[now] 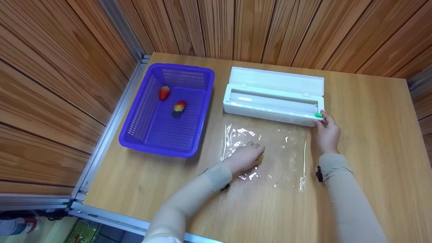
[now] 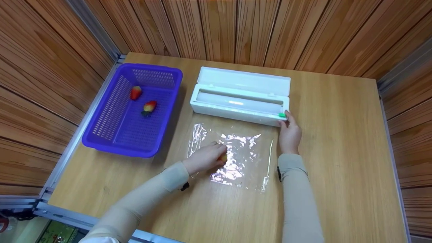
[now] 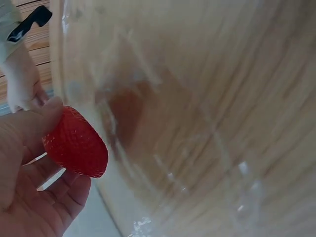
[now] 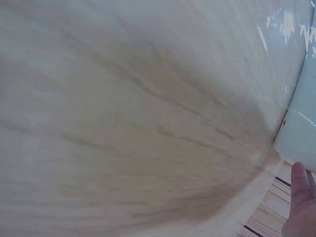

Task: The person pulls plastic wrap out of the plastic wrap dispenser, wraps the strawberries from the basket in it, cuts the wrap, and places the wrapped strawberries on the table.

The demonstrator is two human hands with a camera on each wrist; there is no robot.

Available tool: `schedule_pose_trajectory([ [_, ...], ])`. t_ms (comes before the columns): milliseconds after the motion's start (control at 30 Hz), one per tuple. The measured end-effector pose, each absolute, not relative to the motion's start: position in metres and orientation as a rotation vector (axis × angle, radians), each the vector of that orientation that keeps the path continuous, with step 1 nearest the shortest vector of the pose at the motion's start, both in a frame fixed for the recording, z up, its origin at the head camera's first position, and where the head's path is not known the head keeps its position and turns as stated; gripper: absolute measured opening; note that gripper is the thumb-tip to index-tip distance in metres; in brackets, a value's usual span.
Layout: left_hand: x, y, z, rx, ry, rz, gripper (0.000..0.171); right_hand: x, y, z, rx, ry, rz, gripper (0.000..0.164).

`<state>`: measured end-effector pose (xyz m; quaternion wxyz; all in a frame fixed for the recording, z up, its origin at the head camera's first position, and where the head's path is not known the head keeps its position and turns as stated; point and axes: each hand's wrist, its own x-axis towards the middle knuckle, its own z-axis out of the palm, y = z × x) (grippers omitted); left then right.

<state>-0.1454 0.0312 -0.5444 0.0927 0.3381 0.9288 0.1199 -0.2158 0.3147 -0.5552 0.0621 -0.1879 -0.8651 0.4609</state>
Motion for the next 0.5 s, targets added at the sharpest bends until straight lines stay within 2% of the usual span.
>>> schedule_pose_trajectory([
  [500, -0.1380, 0.0310, -0.5549, 1.009, 2.805, 0.285, 0.010, -0.2159, 0.3147, -0.5554, -0.591, -2.639, 1.404, 0.046],
])
